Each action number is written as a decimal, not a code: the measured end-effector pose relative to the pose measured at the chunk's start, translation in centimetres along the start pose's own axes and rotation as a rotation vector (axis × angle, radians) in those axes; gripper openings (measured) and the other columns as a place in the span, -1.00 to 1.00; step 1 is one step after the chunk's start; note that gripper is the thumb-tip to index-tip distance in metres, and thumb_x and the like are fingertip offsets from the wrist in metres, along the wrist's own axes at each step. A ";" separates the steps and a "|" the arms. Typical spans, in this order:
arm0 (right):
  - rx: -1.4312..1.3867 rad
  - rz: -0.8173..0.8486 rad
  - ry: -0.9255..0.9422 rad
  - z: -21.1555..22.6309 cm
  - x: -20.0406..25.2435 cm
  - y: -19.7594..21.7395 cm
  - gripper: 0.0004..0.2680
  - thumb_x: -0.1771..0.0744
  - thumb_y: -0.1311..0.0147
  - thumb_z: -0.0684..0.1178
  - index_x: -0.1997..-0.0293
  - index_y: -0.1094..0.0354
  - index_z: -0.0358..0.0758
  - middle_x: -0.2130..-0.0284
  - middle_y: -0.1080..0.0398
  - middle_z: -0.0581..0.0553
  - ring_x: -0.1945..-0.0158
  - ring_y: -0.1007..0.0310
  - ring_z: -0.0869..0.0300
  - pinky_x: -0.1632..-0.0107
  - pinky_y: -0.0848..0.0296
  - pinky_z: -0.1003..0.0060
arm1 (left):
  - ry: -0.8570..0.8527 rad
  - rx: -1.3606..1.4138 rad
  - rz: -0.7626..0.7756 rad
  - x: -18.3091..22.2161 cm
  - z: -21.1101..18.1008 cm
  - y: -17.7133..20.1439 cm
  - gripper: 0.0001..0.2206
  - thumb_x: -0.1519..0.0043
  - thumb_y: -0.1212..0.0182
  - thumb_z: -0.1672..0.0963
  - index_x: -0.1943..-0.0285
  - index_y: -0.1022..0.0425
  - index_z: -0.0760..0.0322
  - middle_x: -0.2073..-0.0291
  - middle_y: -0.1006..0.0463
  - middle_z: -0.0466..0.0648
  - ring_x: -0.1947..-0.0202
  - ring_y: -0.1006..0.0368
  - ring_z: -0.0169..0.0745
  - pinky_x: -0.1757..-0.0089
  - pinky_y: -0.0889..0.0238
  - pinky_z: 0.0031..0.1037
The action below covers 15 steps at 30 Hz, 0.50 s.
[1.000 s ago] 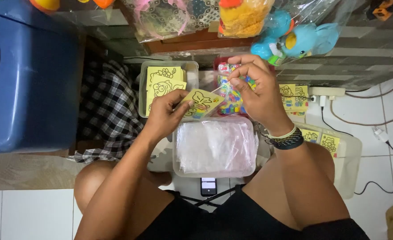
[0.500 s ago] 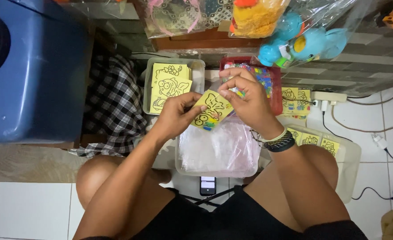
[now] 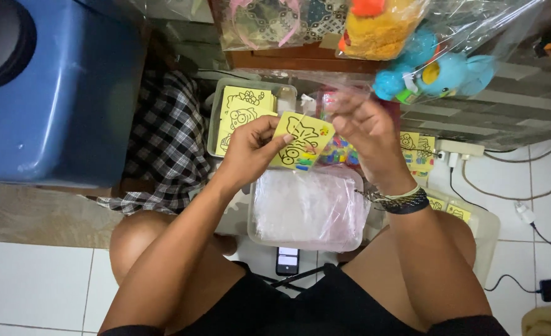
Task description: Packing small illustrated cards and colorful plastic pieces into clear plastic bags.
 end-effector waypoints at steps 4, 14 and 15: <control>-0.050 0.026 -0.049 -1.4 0.5 -0.8 -0.78 -0.39 -0.09 -0.05 -0.07 -0.46 -0.40 0.24 -0.52 -0.15 0.13 -0.48 0.27 -0.01 -0.42 0.35 | -0.009 0.020 0.025 0.3 -0.3 -0.5 -0.87 -0.25 -0.30 0.24 0.05 -0.59 0.28 0.48 -0.65 -0.07 0.43 -0.39 -0.51 0.32 -0.34 -0.62; 0.156 -0.102 -0.043 -2.8 0.4 0.9 -0.89 -0.40 -0.17 -0.04 0.17 -0.58 -0.22 0.48 -0.49 0.01 0.34 -0.32 0.37 0.17 -0.33 0.47 | -0.043 -0.020 -0.025 0.0 -0.8 0.3 -0.52 -0.24 -0.38 0.17 -0.35 -0.36 0.31 -0.12 -0.58 0.17 -0.21 -0.46 0.06 -0.11 -0.36 -0.19; 0.147 -0.110 -0.035 -3.0 0.4 0.9 -0.88 -0.40 -0.17 -0.05 0.15 -0.57 -0.25 0.47 -0.49 0.02 0.33 -0.33 0.37 0.17 -0.33 0.49 | -0.048 -0.008 -0.032 0.0 -0.6 0.3 -0.52 -0.24 -0.40 0.15 -0.34 -0.38 0.29 -0.09 -0.60 0.13 -0.18 -0.48 -0.02 -0.10 -0.38 -0.23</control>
Point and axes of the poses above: each hand's wrist, its own x-axis away from the middle knuckle, its own y-axis out of the back of the hand, z = x × y, the point moved 9 cm from there along -x, towards the middle knuckle
